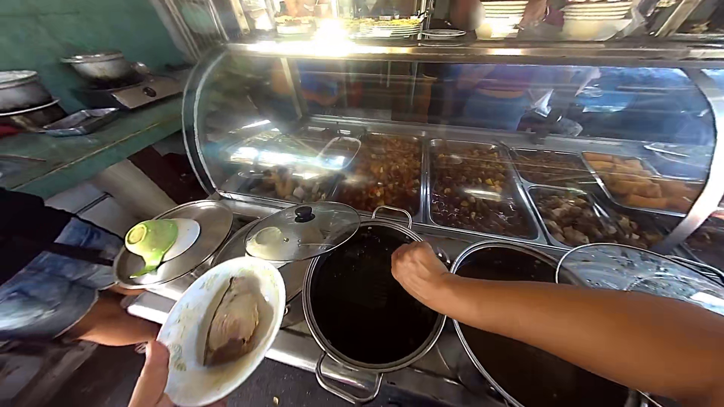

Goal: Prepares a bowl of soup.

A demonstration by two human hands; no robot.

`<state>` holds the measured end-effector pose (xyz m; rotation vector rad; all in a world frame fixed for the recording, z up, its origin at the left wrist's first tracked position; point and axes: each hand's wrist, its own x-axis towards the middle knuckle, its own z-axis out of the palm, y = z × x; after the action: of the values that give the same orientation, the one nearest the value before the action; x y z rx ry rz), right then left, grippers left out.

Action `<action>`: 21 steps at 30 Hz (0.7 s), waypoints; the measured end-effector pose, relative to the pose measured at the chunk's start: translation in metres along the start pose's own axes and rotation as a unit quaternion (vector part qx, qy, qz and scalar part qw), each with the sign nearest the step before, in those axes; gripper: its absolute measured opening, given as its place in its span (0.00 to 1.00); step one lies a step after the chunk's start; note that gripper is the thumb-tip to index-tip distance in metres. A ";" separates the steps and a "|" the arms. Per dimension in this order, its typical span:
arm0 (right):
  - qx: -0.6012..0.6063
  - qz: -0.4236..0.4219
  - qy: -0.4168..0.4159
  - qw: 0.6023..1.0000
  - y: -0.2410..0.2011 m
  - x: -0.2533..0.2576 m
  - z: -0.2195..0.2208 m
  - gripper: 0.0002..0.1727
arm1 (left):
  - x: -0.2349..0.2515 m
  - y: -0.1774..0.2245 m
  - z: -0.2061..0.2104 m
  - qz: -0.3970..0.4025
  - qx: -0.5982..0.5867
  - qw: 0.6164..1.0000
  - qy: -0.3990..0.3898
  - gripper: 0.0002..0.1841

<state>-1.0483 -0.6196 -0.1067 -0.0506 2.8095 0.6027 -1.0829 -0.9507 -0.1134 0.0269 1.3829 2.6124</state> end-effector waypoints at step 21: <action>0.194 -0.084 -0.195 0.958 0.040 -0.022 -0.019 0.19 | -0.008 -0.014 -0.004 0.016 -0.026 0.999 0.034 0.27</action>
<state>-1.0355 -0.5916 -0.0685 -0.0823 2.4508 0.0078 -1.0739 -0.9481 -0.1264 -0.0490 1.3454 2.6990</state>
